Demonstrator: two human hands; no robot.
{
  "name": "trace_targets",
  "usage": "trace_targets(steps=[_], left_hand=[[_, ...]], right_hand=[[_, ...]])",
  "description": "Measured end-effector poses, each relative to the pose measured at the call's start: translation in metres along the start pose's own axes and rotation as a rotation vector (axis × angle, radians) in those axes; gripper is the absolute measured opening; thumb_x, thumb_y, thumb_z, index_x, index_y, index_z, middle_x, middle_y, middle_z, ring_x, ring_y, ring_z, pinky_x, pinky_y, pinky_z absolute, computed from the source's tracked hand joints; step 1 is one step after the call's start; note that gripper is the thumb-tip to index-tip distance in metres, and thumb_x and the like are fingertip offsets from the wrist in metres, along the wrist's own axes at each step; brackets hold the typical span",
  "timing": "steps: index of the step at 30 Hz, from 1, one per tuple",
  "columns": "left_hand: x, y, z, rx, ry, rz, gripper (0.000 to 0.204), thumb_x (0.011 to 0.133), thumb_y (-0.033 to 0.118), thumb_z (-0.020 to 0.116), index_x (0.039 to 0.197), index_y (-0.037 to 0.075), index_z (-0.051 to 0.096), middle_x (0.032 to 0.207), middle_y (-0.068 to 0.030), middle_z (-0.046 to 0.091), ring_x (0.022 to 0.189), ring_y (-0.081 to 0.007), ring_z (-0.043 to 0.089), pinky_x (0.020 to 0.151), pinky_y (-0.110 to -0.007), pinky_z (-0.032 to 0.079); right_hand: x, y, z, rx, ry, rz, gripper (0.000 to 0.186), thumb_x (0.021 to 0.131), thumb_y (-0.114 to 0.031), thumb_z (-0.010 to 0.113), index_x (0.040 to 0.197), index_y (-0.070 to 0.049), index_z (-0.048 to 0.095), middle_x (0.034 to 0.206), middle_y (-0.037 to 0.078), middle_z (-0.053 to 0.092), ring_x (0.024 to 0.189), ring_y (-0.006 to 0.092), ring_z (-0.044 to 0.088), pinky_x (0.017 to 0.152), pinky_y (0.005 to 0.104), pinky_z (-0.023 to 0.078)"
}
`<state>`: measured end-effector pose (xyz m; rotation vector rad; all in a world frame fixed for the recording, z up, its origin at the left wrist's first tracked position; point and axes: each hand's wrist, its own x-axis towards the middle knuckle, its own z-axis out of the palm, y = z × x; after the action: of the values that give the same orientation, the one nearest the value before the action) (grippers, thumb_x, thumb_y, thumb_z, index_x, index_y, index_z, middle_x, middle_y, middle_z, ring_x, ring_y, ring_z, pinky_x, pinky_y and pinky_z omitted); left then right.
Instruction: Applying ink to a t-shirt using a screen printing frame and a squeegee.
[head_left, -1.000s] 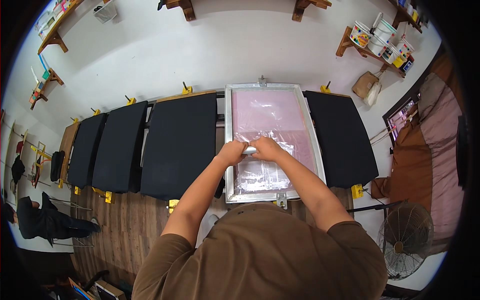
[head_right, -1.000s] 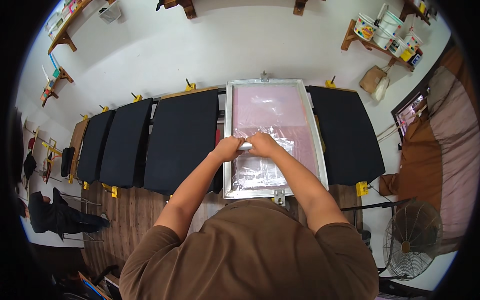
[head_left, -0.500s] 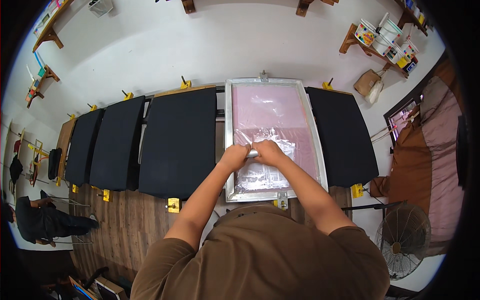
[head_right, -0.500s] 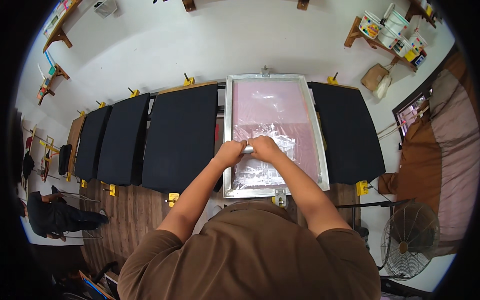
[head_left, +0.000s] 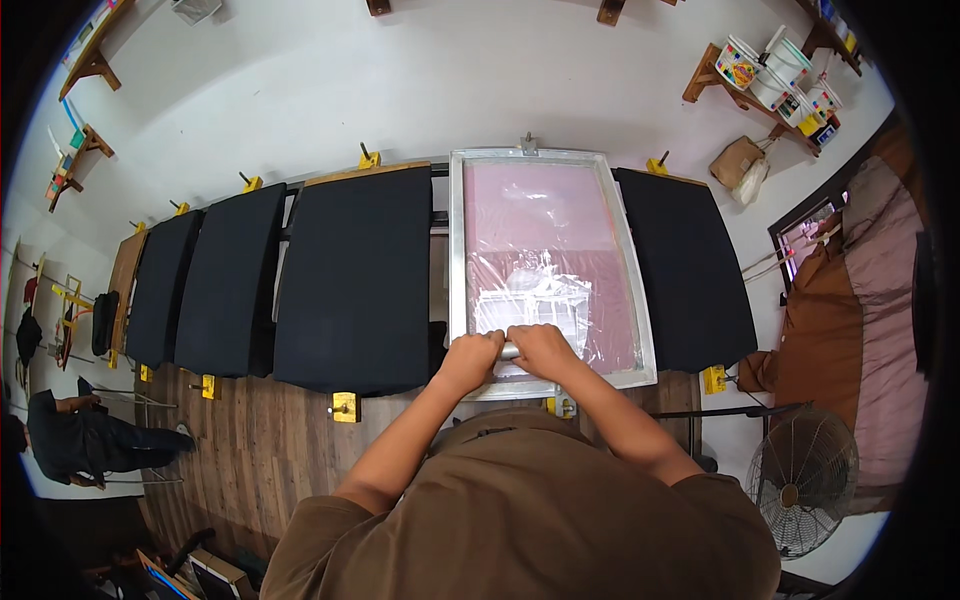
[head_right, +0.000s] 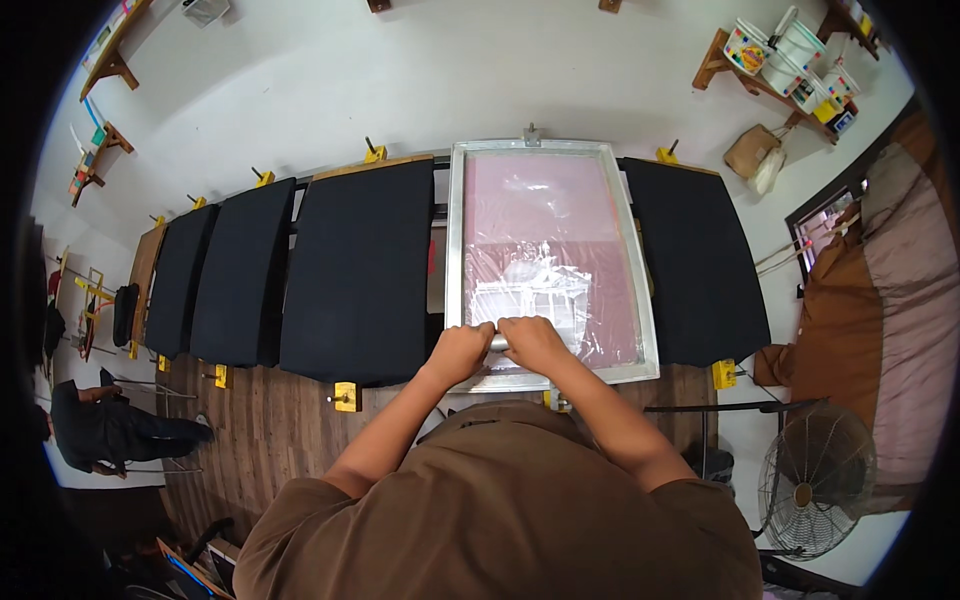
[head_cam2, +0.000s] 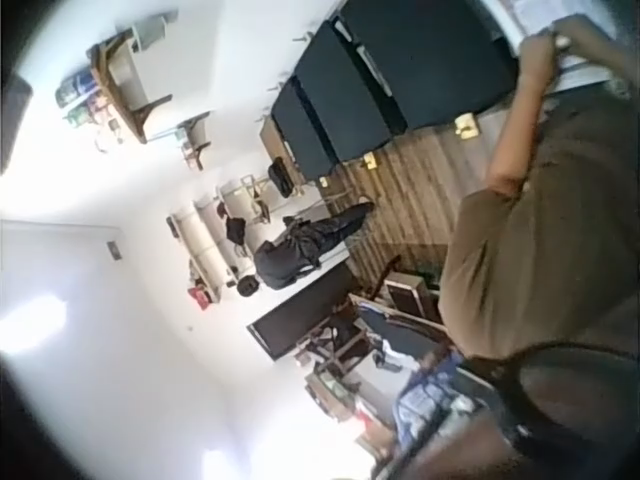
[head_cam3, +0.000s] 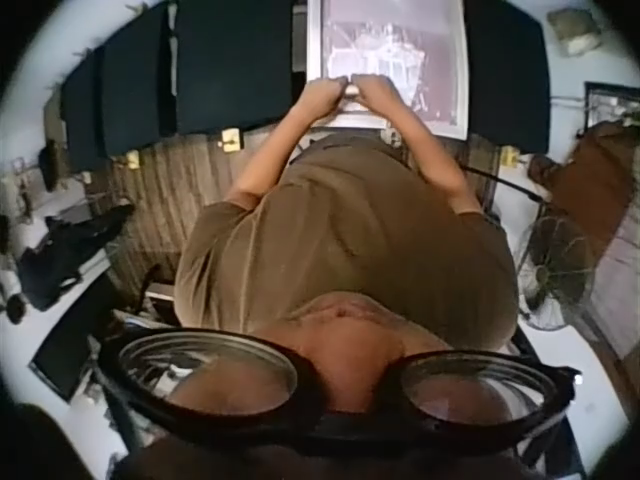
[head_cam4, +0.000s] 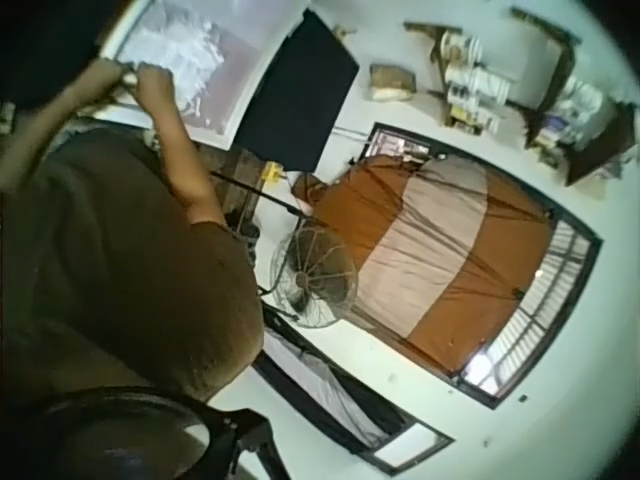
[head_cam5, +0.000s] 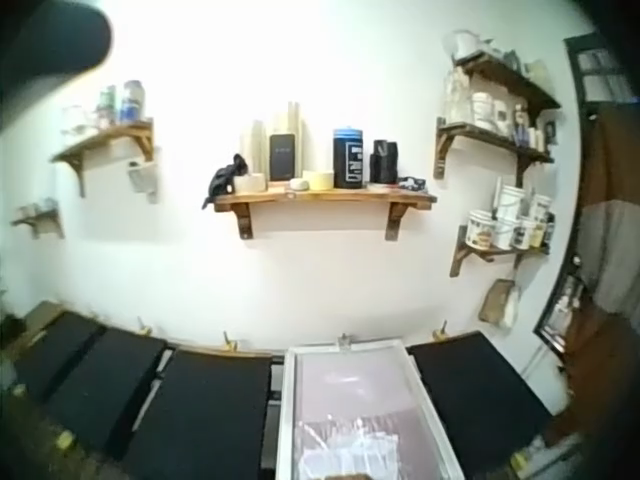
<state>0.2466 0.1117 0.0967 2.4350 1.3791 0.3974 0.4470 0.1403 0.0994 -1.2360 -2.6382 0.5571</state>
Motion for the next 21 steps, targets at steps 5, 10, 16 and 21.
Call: trace_targets(steps=[5,10,16,21], left_hand=[[-0.014,0.009,0.004,-0.016,0.009,-0.006,0.014,0.081,0.004,0.063,0.093,0.001,0.059,0.070,-0.0195,0.068,0.066,-0.0380,0.070,0.061,-0.048,0.056],[-0.018,0.013,0.005,-0.031,0.001,0.004,0.013,0.082,0.005,0.063,0.093,0.001,0.059,0.070,-0.0194,0.068,0.067,-0.0387,0.070,0.062,-0.049,0.056],[-0.001,-0.003,-0.006,-0.008,-0.057,0.025,0.017,0.082,0.012,0.067,0.095,0.003,0.063,0.077,-0.0217,0.069,0.073,-0.0410,0.069,0.066,-0.052,0.055],[0.042,-0.023,-0.037,-0.139,-0.207,0.036,0.020,0.080,0.021,0.074,0.093,0.007,0.069,0.088,-0.0200,0.072,0.086,-0.0414,0.069,0.078,-0.048,0.055]], right_hand=[[-0.013,-0.007,0.004,0.010,-0.020,-0.019,0.026,0.076,-0.014,0.074,0.096,-0.004,0.062,0.087,0.016,0.069,0.083,0.0371,0.069,0.073,0.0483,0.055],[-0.022,-0.011,0.005,0.019,-0.018,-0.013,0.025,0.077,-0.012,0.074,0.096,-0.002,0.061,0.087,0.017,0.070,0.084,0.0384,0.070,0.074,0.0486,0.056],[-0.005,-0.006,-0.010,0.066,-0.046,-0.002,0.023,0.076,-0.020,0.076,0.090,-0.005,0.066,0.083,0.018,0.071,0.082,0.0399,0.069,0.075,0.0501,0.055],[0.034,0.017,-0.043,0.132,-0.180,0.004,0.027,0.073,-0.024,0.075,0.093,-0.007,0.070,0.079,0.017,0.071,0.078,0.0382,0.069,0.075,0.0463,0.055]])
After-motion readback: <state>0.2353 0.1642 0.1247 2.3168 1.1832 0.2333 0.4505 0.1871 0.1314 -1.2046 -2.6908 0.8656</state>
